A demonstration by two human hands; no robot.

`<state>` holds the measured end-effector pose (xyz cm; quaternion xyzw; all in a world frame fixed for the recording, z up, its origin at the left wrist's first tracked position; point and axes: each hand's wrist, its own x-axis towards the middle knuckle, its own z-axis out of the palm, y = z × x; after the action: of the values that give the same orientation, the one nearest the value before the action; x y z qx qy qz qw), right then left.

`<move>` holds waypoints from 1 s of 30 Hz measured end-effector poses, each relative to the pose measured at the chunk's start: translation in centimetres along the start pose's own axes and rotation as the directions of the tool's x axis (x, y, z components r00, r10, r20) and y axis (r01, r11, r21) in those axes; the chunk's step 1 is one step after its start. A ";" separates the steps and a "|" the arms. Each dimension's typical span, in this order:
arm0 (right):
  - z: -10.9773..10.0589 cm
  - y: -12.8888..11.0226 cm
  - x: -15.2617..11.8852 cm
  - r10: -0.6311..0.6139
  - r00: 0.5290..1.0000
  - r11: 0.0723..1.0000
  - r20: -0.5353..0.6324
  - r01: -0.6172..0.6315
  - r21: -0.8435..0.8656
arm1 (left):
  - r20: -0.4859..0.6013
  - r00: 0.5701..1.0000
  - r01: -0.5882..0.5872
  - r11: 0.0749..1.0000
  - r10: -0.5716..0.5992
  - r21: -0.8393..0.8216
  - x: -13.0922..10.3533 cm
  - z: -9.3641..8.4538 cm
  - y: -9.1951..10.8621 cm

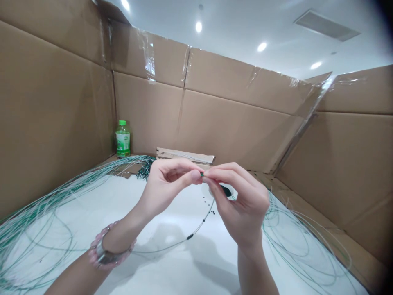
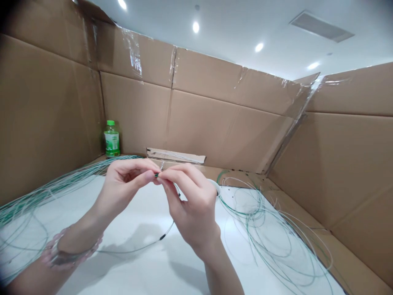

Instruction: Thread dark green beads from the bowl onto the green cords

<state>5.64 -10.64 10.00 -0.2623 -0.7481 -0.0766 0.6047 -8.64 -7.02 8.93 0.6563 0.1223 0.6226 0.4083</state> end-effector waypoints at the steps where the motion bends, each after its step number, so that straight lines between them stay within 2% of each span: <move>1: 0.0 0.0 0.0 0.008 1.000 1.000 -0.002 -0.008 0.018 | 0.006 1.000 0.008 1.000 -0.008 -0.010 0.0 0.0 -0.1; 6: 0.4 0.0 -0.2 0.036 0.999 0.996 -0.032 -0.033 0.088 | -0.050 0.998 -0.039 0.999 0.039 0.000 -0.2 0.3 -0.1; 14: 0.6 0.1 -0.2 0.007 0.996 0.996 -0.084 0.000 0.088 | -0.080 0.978 -0.174 0.967 0.192 0.187 -0.3 0.7 -0.1; 19: 0.2 0.0 -0.1 -0.022 0.996 1.000 -0.090 0.020 -0.024 | -0.124 0.946 -0.246 0.913 0.299 0.326 -0.3 0.4 -0.4; 22: 0.0 0.0 0.0 -0.033 0.998 0.996 -0.059 0.028 -0.087 | -0.098 0.931 -0.291 0.875 0.353 0.388 -0.4 0.3 -0.5; 30: 0.1 0.1 0.0 -0.043 0.999 0.996 -0.018 0.041 -0.079 | -0.056 0.917 -0.326 0.822 0.396 0.467 -0.4 0.2 -0.5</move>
<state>5.60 -10.56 9.97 -0.2694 -0.7439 -0.1212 0.5994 -8.36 -7.02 8.28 0.6948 0.1659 0.6911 0.1101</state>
